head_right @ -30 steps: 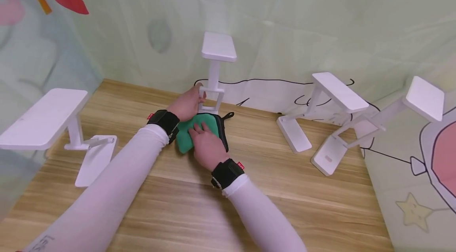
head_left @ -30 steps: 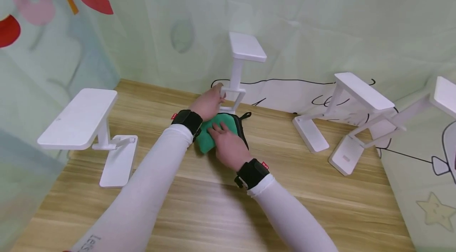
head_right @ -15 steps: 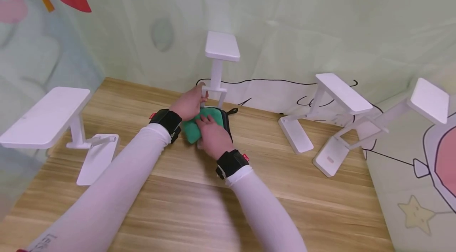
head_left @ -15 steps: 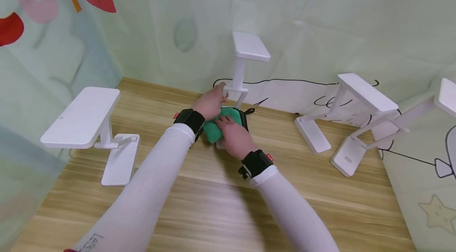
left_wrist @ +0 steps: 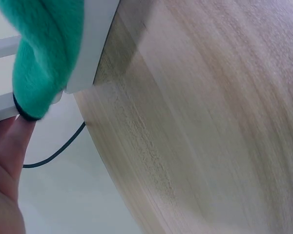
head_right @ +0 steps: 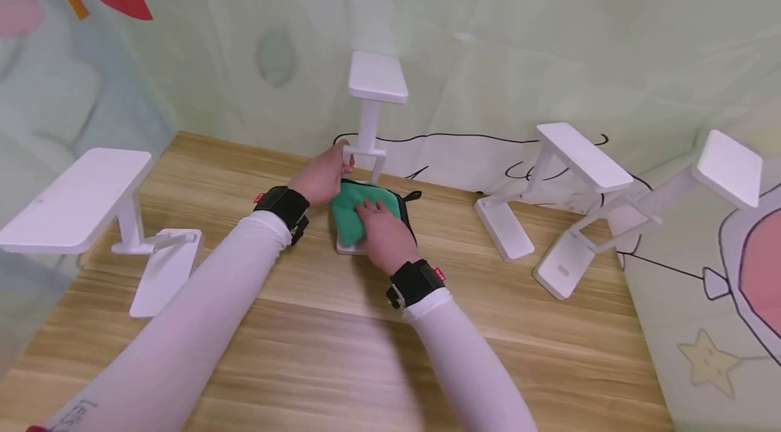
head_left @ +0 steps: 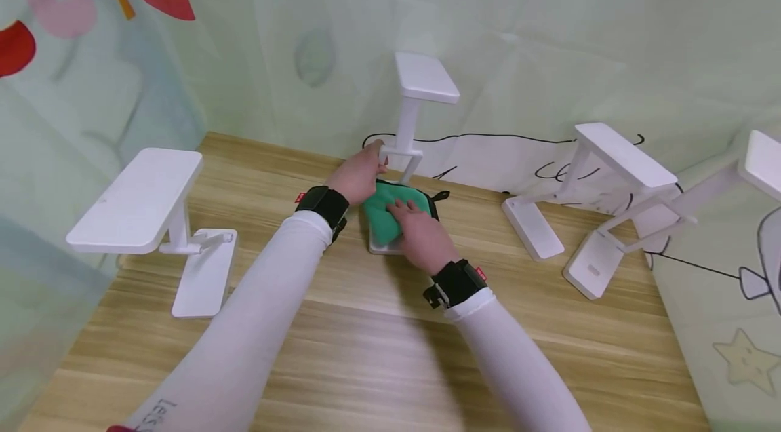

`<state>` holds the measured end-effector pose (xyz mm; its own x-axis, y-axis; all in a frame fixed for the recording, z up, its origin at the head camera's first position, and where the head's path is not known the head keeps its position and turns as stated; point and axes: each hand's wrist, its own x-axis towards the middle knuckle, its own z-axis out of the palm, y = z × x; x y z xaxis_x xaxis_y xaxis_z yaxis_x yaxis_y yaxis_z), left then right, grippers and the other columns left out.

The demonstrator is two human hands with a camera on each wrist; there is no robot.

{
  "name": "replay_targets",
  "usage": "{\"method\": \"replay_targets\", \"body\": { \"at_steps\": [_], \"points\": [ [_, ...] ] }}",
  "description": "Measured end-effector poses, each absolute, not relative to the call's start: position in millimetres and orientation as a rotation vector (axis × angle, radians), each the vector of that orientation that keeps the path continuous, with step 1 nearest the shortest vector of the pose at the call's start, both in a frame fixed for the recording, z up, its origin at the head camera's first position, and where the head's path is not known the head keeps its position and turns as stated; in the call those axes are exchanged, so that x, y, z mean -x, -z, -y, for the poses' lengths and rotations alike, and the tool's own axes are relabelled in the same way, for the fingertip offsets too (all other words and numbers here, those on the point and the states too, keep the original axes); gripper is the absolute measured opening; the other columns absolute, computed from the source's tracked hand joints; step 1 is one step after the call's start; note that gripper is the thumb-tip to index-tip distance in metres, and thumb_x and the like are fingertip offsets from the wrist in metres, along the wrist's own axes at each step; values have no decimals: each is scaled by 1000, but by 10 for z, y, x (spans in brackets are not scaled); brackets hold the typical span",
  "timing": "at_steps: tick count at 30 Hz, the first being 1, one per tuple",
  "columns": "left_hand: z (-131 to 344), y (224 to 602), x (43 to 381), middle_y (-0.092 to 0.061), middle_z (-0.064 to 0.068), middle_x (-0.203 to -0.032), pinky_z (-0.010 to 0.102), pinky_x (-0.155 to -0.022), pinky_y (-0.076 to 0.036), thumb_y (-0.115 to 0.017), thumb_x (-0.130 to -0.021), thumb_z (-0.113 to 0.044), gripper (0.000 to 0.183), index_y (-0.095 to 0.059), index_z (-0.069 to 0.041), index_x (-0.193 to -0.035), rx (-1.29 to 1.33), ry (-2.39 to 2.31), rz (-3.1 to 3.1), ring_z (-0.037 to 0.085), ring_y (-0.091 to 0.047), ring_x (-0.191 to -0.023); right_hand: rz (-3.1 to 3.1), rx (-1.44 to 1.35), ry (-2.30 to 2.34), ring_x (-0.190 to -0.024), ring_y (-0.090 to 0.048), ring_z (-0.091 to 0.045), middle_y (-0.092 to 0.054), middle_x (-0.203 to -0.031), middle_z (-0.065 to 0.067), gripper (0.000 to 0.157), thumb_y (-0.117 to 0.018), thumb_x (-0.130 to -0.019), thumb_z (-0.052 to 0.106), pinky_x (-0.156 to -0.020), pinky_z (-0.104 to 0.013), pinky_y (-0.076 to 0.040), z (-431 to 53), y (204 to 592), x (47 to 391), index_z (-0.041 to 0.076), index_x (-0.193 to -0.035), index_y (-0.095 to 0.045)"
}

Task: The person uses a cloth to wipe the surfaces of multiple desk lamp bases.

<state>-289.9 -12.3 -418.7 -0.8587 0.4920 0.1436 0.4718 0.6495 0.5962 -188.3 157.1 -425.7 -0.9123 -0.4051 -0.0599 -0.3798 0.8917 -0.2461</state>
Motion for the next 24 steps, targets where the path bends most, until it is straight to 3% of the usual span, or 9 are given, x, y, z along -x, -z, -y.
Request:
{"method": "replay_targets", "body": {
  "at_steps": [9,24],
  "points": [
    [163,4207,2895,-54,8,-104,36,-86,-51,-49,-102,-5,35,-37,6,-134,-795,-983,-2878,18,-55,-92,-2931,664,158,-137,-33,-37,-45,-146,-21,51,-55,-91,-6,-104,-46,-43,-1542,4197,1655,1,-141,-50],
    [169,4205,2891,-54,9,-106,34,-83,-50,-50,-100,0,38,-36,8,-135,-800,-937,-2897,18,-55,-93,-2919,885,-81,-135,-36,-37,-49,-144,-18,57,-67,-87,-4,-95,-38,-51,-1382,4215,1154,2,-141,-51]
  ]
}}
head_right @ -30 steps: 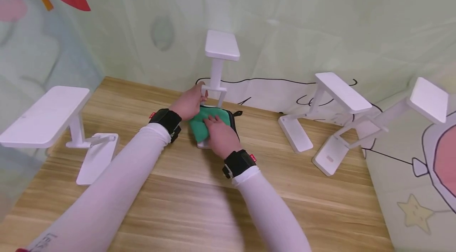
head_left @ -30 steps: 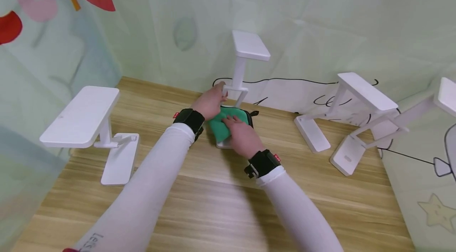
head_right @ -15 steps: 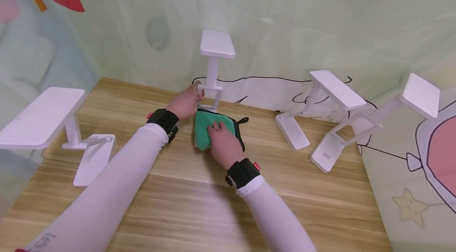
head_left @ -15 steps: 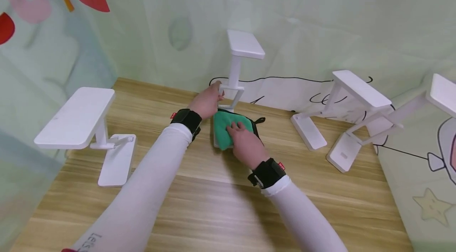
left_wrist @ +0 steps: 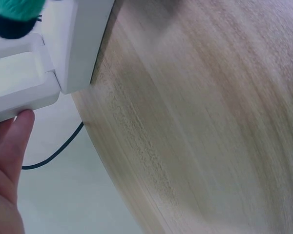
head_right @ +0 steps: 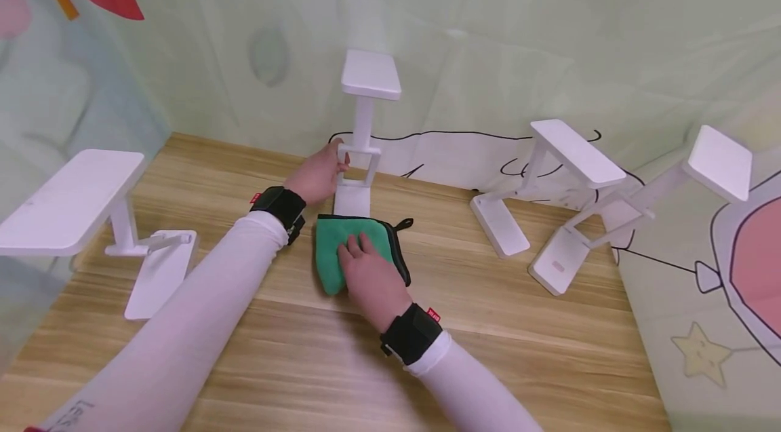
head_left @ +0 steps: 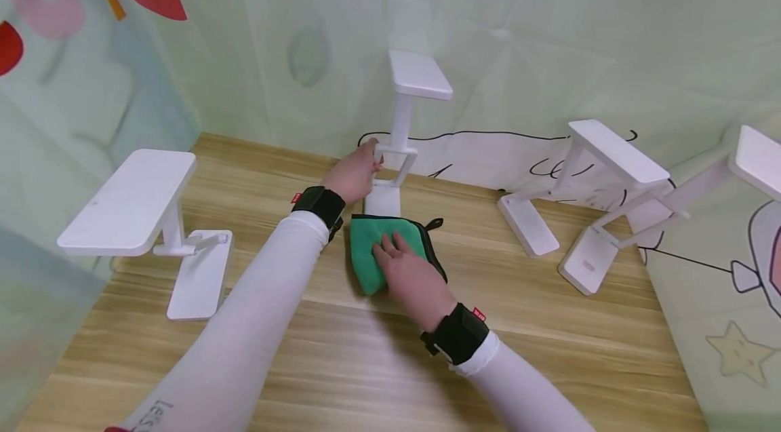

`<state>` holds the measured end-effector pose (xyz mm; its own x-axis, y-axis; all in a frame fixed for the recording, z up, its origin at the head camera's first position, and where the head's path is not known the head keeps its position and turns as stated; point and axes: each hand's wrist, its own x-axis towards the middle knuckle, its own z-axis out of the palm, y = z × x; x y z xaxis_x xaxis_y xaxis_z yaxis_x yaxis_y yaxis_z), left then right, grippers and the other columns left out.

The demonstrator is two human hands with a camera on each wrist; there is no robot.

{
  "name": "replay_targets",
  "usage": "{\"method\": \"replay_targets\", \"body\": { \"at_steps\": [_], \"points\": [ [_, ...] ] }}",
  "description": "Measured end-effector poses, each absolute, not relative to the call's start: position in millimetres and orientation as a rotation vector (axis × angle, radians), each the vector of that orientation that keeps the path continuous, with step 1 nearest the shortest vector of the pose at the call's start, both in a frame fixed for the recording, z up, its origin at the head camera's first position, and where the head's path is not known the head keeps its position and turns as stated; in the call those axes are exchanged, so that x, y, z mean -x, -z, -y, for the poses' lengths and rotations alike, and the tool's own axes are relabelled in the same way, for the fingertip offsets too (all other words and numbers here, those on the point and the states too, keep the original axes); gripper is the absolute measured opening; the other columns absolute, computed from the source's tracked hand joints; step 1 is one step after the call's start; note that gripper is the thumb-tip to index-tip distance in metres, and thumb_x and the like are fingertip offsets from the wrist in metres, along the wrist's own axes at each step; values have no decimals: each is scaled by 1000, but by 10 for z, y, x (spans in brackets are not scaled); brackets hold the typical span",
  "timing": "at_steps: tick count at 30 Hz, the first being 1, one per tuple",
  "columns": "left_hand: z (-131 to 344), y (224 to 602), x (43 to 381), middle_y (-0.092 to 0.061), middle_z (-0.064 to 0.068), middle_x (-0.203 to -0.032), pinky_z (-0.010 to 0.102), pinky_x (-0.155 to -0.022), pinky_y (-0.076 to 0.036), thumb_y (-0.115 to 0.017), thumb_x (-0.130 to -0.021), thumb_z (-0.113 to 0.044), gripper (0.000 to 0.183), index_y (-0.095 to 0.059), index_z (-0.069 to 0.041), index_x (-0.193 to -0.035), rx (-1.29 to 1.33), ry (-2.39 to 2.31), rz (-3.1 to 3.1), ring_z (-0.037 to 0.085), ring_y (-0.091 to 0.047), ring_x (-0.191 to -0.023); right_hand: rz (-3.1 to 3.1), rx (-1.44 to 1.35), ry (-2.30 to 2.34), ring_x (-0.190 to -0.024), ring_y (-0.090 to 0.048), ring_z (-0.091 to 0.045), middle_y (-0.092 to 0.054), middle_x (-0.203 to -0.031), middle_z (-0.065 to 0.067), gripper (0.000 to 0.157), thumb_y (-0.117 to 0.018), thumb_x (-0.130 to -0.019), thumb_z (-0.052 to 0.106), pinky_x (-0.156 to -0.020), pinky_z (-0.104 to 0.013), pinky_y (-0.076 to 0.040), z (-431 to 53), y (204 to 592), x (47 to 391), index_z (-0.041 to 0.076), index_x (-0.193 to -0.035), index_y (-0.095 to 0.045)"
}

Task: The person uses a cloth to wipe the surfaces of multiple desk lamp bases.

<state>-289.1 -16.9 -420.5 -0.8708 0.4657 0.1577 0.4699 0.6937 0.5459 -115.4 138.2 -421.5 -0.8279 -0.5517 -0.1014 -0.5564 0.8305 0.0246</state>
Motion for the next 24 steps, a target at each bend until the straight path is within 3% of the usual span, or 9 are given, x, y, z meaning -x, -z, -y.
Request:
{"method": "replay_targets", "body": {
  "at_steps": [7,17,24],
  "points": [
    [152,4203,2877,-55,9,-105,33,-81,-50,-50,-99,1,43,-34,9,-138,784,957,2895,18,-55,-91,-2938,958,-19,-136,-35,-36,-48,-145,-17,58,-65,-87,-4,-98,-38,-48,-1264,4289,1149,3,-142,-51],
    [120,4167,2853,-57,11,-113,33,-86,-51,-46,-105,-10,45,-29,7,-144,774,985,2938,17,-58,-99,-2940,920,115,-136,-34,-39,-46,-147,-18,56,-59,-87,-5,-106,-42,-42,-1111,4332,1545,1,-141,-50],
    [111,4149,2845,-57,14,-117,34,-91,-50,-45,-104,-7,46,-28,8,-144,790,1016,2947,19,-59,-104,-2987,870,215,-135,-35,-39,-43,-148,-21,66,-76,-81,4,-107,-44,-40,-1147,4363,1810,-1,-141,-48]
  ]
}}
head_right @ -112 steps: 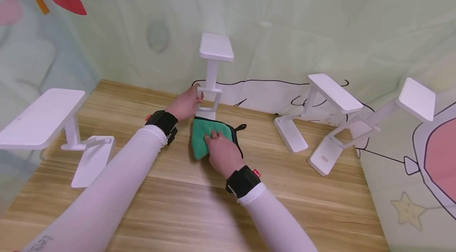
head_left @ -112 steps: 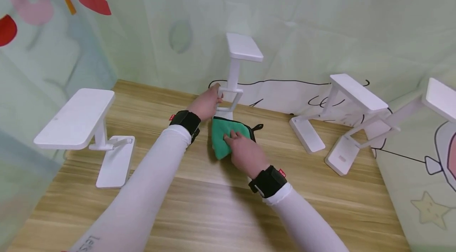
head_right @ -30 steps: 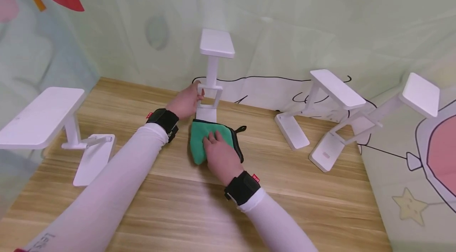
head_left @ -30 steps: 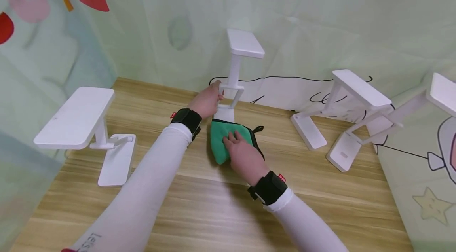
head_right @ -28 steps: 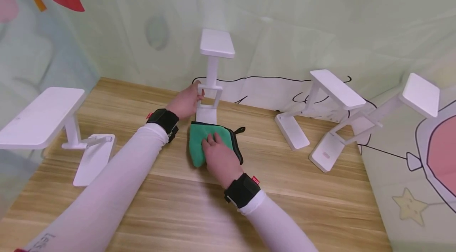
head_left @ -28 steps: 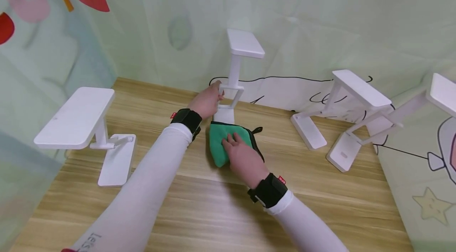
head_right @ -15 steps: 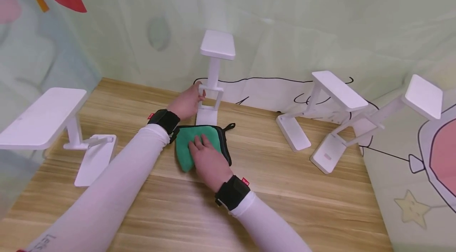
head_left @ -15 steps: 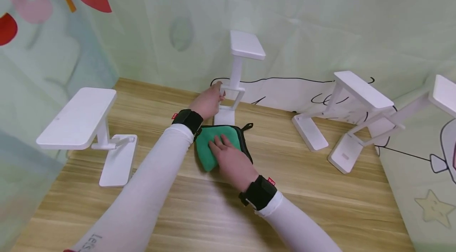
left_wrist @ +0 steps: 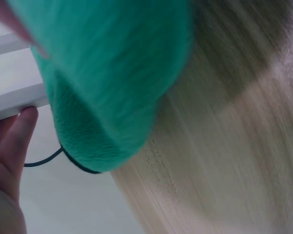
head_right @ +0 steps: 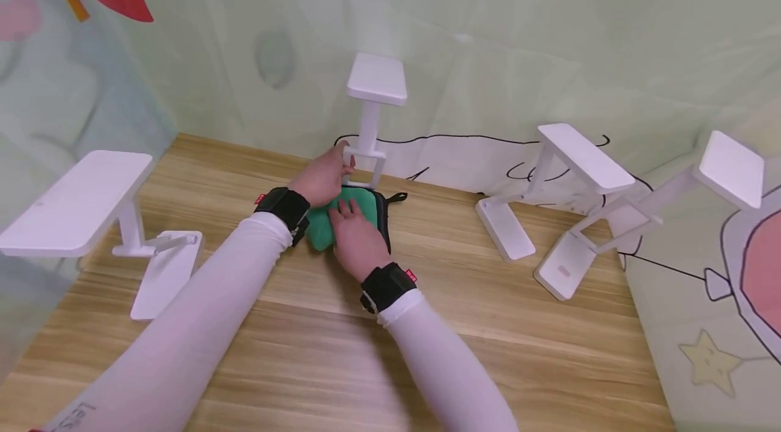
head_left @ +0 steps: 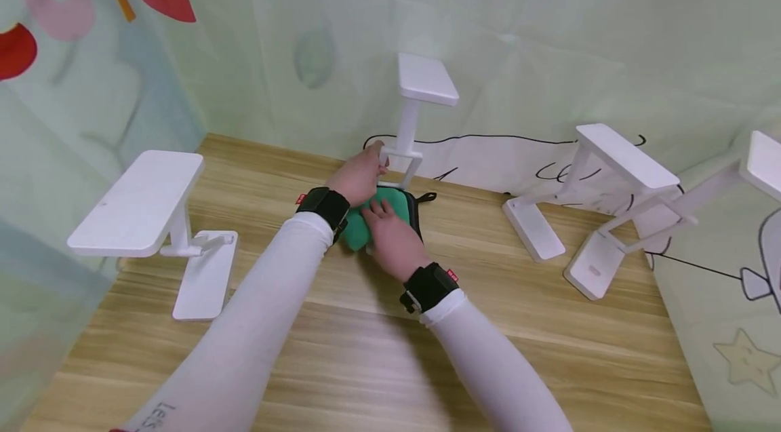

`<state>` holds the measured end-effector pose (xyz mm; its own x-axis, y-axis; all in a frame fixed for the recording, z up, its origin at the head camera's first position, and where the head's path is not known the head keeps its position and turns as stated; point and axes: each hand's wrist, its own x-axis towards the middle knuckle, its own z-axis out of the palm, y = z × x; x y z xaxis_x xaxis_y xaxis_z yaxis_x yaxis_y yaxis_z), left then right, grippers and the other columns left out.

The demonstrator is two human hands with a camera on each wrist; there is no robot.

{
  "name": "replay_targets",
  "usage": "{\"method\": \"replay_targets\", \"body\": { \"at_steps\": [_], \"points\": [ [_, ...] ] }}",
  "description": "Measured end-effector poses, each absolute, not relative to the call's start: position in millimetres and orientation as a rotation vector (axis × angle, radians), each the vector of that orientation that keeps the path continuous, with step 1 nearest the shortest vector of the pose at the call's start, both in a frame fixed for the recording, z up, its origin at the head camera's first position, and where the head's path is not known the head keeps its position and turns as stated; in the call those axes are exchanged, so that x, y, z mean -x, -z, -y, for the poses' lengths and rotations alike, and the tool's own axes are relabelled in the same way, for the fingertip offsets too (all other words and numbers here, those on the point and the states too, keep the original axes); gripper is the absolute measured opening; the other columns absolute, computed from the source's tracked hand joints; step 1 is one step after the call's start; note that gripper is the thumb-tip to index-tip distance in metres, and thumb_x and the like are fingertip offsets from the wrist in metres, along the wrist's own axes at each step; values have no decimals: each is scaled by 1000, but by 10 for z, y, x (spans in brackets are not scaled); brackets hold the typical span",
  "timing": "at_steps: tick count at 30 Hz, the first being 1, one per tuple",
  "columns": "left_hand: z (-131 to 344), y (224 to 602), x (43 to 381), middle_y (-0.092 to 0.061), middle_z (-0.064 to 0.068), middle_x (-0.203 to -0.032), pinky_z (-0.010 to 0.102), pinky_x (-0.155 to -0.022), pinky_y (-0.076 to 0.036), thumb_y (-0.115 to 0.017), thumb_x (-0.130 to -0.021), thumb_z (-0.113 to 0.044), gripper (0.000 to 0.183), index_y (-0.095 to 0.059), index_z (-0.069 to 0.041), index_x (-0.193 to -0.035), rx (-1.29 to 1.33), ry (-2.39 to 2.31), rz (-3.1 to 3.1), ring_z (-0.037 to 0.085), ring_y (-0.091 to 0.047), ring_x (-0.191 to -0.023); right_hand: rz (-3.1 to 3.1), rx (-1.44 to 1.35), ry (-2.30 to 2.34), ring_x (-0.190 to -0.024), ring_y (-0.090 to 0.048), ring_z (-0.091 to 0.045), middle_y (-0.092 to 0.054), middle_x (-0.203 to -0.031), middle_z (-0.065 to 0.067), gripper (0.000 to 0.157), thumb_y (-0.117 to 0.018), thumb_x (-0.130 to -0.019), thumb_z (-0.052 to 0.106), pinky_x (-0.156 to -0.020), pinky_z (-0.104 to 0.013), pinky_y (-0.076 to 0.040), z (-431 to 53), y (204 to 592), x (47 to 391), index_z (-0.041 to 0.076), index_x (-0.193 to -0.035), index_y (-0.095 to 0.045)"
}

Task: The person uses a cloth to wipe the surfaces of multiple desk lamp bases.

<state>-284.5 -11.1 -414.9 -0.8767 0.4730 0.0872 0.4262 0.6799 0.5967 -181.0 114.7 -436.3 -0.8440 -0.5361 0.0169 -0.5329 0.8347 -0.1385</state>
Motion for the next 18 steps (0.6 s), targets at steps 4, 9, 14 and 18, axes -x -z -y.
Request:
{"method": "replay_targets", "body": {
  "at_steps": [4,9,14,18],
  "points": [
    [99,4155,2842,-57,14,-118,35,-90,-50,-46,-103,-4,45,-29,7,-144,-759,-985,-2793,20,-59,-104,-2994,833,236,-134,-36,-40,-40,-150,-22,62,-70,-84,0,-106,-45,-41,-1180,4378,1875,0,-142,-47],
    [94,4172,2856,-57,12,-113,35,-87,-51,-47,-104,-6,36,-36,5,-136,-772,-1034,-2801,19,-59,-98,-2998,828,260,-135,-36,-39,-39,-151,-21,59,-64,-88,-4,-106,-46,-41,-1198,4390,1895,1,-144,-47],
    [79,4168,2854,-58,12,-115,35,-89,-50,-47,-103,-4,44,-31,7,-142,-773,-987,-2814,18,-59,-101,-2992,827,257,-134,-36,-41,-39,-150,-21,71,-79,-80,3,-107,-47,-40,-1223,4378,1881,1,-144,-46],
    [70,4151,2848,-58,14,-120,34,-92,-49,-46,-101,3,50,-25,9,-146,-763,-947,-2814,19,-58,-106,-2991,824,245,-133,-36,-44,-41,-149,-23,74,-81,-78,4,-107,-48,-39,-1259,4366,1874,0,-143,-46]
  ]
}}
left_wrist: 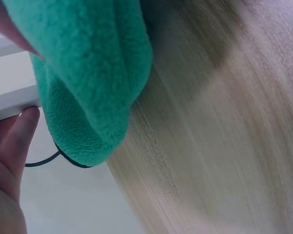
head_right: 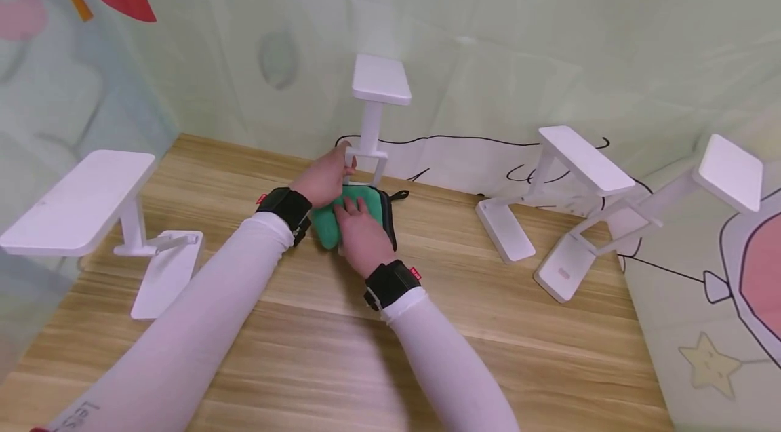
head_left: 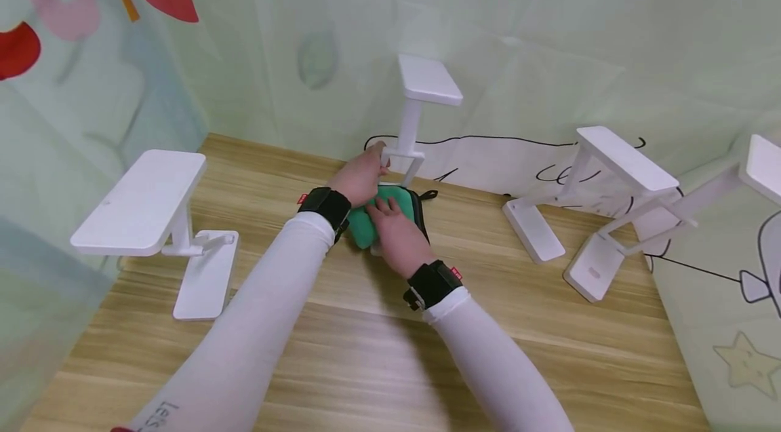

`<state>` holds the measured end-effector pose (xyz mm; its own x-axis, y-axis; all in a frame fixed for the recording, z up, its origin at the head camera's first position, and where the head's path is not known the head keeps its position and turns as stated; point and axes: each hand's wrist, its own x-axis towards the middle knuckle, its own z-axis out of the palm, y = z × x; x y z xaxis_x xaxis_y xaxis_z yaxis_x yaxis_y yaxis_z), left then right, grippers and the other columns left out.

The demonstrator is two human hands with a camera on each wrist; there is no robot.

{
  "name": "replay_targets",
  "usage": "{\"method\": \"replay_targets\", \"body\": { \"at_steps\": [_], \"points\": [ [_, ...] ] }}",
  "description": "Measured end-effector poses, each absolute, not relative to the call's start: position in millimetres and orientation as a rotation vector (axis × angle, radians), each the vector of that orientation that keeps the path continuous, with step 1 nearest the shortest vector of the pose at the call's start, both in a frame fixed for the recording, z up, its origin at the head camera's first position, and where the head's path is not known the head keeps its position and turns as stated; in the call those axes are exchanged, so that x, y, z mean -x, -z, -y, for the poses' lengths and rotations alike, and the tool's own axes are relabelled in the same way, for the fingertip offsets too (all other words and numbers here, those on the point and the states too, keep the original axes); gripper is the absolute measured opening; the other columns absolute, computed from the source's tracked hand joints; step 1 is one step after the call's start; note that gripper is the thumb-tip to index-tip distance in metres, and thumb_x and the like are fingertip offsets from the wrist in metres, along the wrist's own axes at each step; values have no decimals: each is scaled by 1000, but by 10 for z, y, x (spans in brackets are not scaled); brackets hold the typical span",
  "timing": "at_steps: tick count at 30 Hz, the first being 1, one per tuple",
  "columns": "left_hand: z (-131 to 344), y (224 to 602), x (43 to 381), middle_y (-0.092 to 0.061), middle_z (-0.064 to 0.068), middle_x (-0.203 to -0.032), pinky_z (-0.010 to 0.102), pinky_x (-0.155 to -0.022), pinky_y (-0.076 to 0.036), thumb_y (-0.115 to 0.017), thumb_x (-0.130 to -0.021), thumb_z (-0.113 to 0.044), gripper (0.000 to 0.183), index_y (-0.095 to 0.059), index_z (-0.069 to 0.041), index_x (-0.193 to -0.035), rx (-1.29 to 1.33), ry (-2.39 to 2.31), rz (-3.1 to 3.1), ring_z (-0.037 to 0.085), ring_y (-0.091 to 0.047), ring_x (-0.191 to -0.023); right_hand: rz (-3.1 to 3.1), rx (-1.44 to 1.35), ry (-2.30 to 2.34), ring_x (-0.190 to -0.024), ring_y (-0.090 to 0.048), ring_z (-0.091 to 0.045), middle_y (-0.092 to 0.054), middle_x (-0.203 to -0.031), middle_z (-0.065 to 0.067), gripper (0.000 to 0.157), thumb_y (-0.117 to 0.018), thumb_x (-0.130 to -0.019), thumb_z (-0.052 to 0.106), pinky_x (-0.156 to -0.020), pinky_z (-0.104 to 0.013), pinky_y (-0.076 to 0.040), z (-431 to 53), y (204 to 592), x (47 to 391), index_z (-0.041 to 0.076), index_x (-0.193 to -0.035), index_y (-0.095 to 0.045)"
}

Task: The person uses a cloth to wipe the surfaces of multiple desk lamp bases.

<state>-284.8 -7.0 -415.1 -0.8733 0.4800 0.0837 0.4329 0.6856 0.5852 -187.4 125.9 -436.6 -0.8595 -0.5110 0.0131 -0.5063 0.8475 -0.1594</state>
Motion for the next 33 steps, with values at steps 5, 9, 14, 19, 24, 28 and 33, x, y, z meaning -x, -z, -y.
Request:
{"method": "replay_targets", "body": {
  "at_steps": [5,9,14,19,24,28,33],
  "points": [
    [67,4136,2840,-57,16,-123,33,-94,-49,-45,-98,7,53,-24,9,-147,-774,-935,-2809,19,-58,-110,-2986,771,253,-134,-35,-43,-42,-148,-23,61,-67,-86,-6,-107,-48,-39,-1321,4355,1859,1,-143,-46],
    [68,4135,2845,-57,16,-120,34,-94,-49,-46,-96,9,51,-27,10,-144,-808,-933,-2826,20,-59,-108,-2996,736,254,-135,-35,-42,-42,-148,-23,56,-56,-90,-11,-106,-49,-40,-1368,4357,1845,1,-144,-47],
    [71,4155,2852,-57,15,-113,36,-92,-50,-48,-97,6,44,-33,10,-138,-838,-951,-2850,21,-59,-103,-3003,703,196,-134,-34,-44,-41,-148,-25,54,-53,-92,-11,-105,-50,-41,-1409,4351,1788,0,-144,-45],
    [93,4203,2869,-55,11,-107,36,-88,-50,-50,-102,-5,37,-36,8,-134,-836,-954,-2877,19,-57,-95,-2988,695,168,-133,-34,-45,-39,-148,-26,55,-56,-92,-9,-101,-50,-44,-1451,4334,1676,1,-145,-45],
    [107,4219,2879,-55,11,-105,35,-86,-51,-49,-103,-8,35,-37,7,-132,-834,-974,-2870,19,-57,-93,-2971,676,100,-134,-34,-45,-39,-149,-25,59,-57,-90,-9,-95,-47,-50,-1485,4314,1535,3,-147,-44],
    [115,4236,2903,-54,10,-105,35,-85,-51,-50,-101,-2,36,-37,7,-133,-828,-985,-2865,18,-56,-93,-2948,662,9,-135,-34,-43,-39,-150,-24,57,-57,-93,-6,-87,-44,-55,-1477,4292,1414,5,-147,-44],
    [119,4219,2909,-53,10,-102,35,-83,-50,-50,-101,-3,31,-39,6,-129,-831,-983,-2866,20,-54,-90,-2949,689,-56,-135,-35,-39,-42,-149,-21,57,-61,-92,-5,-83,-41,-57,-1468,4280,1282,7,-146,-47]
  ]
}}
